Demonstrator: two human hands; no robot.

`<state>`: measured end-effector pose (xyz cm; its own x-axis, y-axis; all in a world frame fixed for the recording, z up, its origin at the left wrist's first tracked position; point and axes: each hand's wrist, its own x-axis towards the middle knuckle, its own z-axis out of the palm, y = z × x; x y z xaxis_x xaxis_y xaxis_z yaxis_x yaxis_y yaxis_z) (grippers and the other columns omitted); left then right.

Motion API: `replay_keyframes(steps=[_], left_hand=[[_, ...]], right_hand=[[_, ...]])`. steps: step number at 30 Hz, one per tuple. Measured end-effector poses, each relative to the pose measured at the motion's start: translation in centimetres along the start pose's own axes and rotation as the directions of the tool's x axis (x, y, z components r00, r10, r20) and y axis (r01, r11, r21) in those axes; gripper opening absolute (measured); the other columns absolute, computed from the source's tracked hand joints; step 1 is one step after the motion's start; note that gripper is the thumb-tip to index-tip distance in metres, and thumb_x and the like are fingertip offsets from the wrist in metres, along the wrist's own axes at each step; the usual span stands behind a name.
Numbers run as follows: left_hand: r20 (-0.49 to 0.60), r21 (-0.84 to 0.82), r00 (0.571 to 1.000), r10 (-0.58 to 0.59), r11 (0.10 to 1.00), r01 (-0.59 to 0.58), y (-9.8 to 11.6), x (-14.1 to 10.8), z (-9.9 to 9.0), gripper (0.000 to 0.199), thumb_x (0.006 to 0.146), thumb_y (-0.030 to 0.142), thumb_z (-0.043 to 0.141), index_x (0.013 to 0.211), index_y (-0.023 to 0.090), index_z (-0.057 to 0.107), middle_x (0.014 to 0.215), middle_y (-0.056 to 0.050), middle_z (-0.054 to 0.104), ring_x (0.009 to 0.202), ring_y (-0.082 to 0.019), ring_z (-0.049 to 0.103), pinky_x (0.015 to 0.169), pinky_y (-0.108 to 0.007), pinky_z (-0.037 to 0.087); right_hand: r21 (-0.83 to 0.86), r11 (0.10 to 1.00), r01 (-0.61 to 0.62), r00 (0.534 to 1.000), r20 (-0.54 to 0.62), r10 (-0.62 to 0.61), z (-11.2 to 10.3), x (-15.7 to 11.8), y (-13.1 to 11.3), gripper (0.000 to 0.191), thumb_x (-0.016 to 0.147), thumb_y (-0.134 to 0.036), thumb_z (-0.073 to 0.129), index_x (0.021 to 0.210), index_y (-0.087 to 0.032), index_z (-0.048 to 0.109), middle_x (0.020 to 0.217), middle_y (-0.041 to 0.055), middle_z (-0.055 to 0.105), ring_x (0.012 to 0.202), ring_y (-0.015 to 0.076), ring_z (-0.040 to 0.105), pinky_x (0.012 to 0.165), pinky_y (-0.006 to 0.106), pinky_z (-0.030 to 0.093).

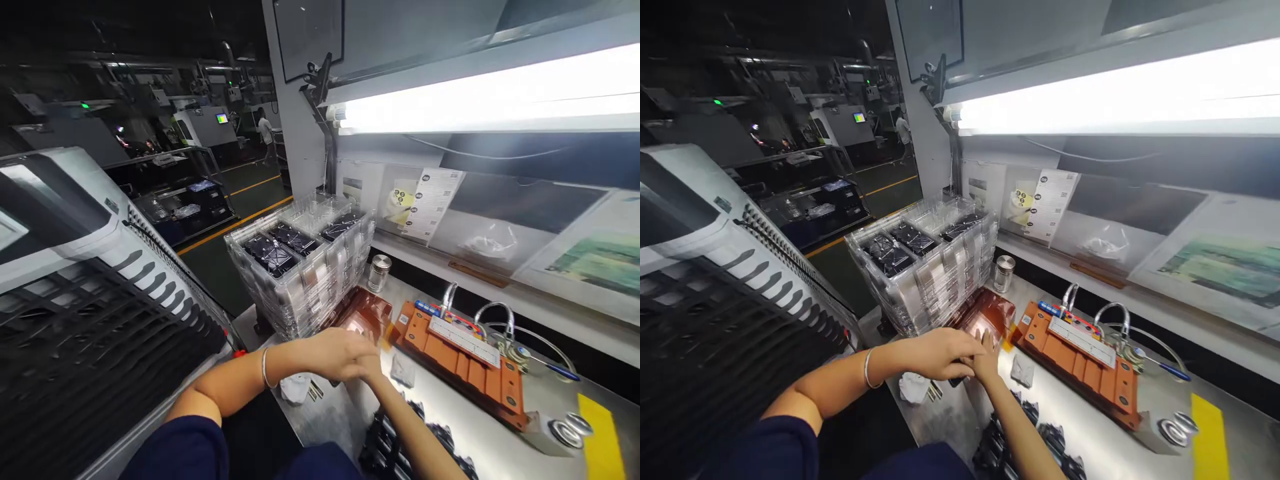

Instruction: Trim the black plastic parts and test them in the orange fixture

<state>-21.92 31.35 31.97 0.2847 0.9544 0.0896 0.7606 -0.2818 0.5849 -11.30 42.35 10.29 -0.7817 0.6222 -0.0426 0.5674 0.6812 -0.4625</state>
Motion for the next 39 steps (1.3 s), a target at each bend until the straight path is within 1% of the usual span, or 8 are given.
replay_keyframes(steps=[4, 8, 13, 17, 25, 28, 32, 39], left_hand=[[0.019, -0.278, 0.915, -0.403, 0.877, 0.392, -4.0, -3.3, 5.7, 0.039, 0.084, 0.028, 0.060, 0.121, 0.015, 0.063, 0.117, -0.013, 0.066, 0.107, -0.027, 0.061, 0.095, -0.037, 0.045], [0.148, -0.637, 0.748, -0.647, 0.516, 0.573, -7.3, -5.6, 10.0, 0.035, 0.085, 0.030, 0.057, 0.114, 0.012, 0.064, 0.106, -0.012, 0.068, 0.097, -0.020, 0.064, 0.089, -0.033, 0.047], [0.332, -0.876, 0.563, -0.757, -0.026, 0.481, -10.4, -4.9, 11.9, 0.064, 0.083, 0.064, 0.050, 0.114, 0.008, 0.054, 0.119, -0.020, 0.060, 0.095, -0.022, 0.064, 0.079, -0.037, 0.052], [0.484, -0.870, 0.543, -0.687, -0.307, 0.387, -12.3, -2.4, 11.5, 0.079, 0.076, 0.071, 0.054, 0.124, 0.009, 0.045, 0.129, -0.023, 0.052, 0.097, -0.029, 0.065, 0.076, -0.045, 0.054], [0.354, -0.909, 0.572, -0.740, -0.129, 0.395, -10.1, 0.6, 12.7, 0.021, 0.072, 0.013, 0.067, 0.090, 0.011, 0.056, 0.087, -0.007, 0.066, 0.074, -0.013, 0.064, 0.075, -0.028, 0.050], [0.269, -0.906, 0.673, -0.689, 0.056, 0.419, -8.7, 0.6, 13.1, 0.023, 0.074, 0.006, 0.058, 0.096, 0.010, 0.056, 0.084, -0.007, 0.066, 0.071, -0.013, 0.063, 0.067, -0.026, 0.048], [0.201, -0.861, 0.832, -0.518, 0.311, 0.402, -6.8, 0.9, 13.8, 0.033, 0.069, 0.000, 0.053, 0.099, 0.010, 0.058, 0.072, -0.001, 0.061, 0.066, -0.012, 0.059, 0.065, -0.025, 0.046], [0.151, -0.905, 0.818, -0.555, 0.256, 0.341, -3.9, 1.1, 13.3, 0.024, 0.085, 0.016, 0.045, 0.105, 0.011, 0.057, 0.089, -0.007, 0.063, 0.077, -0.014, 0.063, 0.068, -0.026, 0.051]], right_hand=[[-0.311, 0.945, -0.102, 0.970, 0.178, 0.164, 1.5, 1.3, 0.4, 0.070, 0.082, -0.028, 0.059, 0.146, -0.008, 0.038, 0.152, 0.0232, 0.022, 0.144, 0.0380, 0.018, 0.112, 0.055, 0.023], [-0.318, 0.945, -0.083, 0.945, 0.276, 0.176, -0.5, 1.7, 0.4, 0.055, 0.094, -0.028, 0.040, 0.146, -0.011, 0.038, 0.152, 0.0175, 0.025, 0.143, 0.0321, 0.024, 0.112, 0.049, 0.029], [-0.163, 0.982, -0.092, 0.965, 0.229, 0.128, -3.3, 1.2, 0.8, 0.052, 0.091, -0.012, 0.032, 0.140, -0.013, 0.049, 0.128, 0.0155, 0.057, 0.117, 0.0229, 0.058, 0.099, 0.035, 0.047], [-0.082, 0.997, 0.002, 0.993, 0.120, 0.008, -3.7, -2.2, -0.3, 0.052, 0.090, -0.012, 0.032, 0.136, -0.021, 0.055, 0.127, 0.0122, 0.059, 0.109, 0.0222, 0.063, 0.092, 0.035, 0.051], [0.043, 0.995, 0.090, 0.932, 0.348, -0.099, -6.3, -9.0, -2.8, 0.061, 0.082, -0.028, 0.059, 0.141, -0.017, 0.049, 0.145, 0.0158, 0.040, 0.134, 0.0302, 0.042, 0.110, 0.048, 0.037], [0.271, 0.960, 0.077, 0.976, 0.174, -0.127, -7.2, -9.6, -1.8, 0.064, 0.081, -0.046, 0.060, 0.137, -0.017, 0.052, 0.137, 0.0153, 0.050, 0.126, 0.0261, 0.051, 0.106, 0.043, 0.043], [0.210, 0.977, 0.032, 0.980, -0.200, 0.011, -7.2, -9.2, -0.9, 0.043, 0.090, -0.043, 0.044, 0.118, -0.019, 0.067, 0.112, 0.0125, 0.064, 0.103, 0.0224, 0.062, 0.091, 0.038, 0.053], [0.025, 0.996, 0.087, 0.952, -0.298, -0.075, -7.4, -9.4, -1.9, 0.039, 0.092, -0.029, 0.037, 0.113, -0.019, 0.069, 0.107, 0.0109, 0.065, 0.096, 0.0217, 0.062, 0.080, 0.035, 0.055]])
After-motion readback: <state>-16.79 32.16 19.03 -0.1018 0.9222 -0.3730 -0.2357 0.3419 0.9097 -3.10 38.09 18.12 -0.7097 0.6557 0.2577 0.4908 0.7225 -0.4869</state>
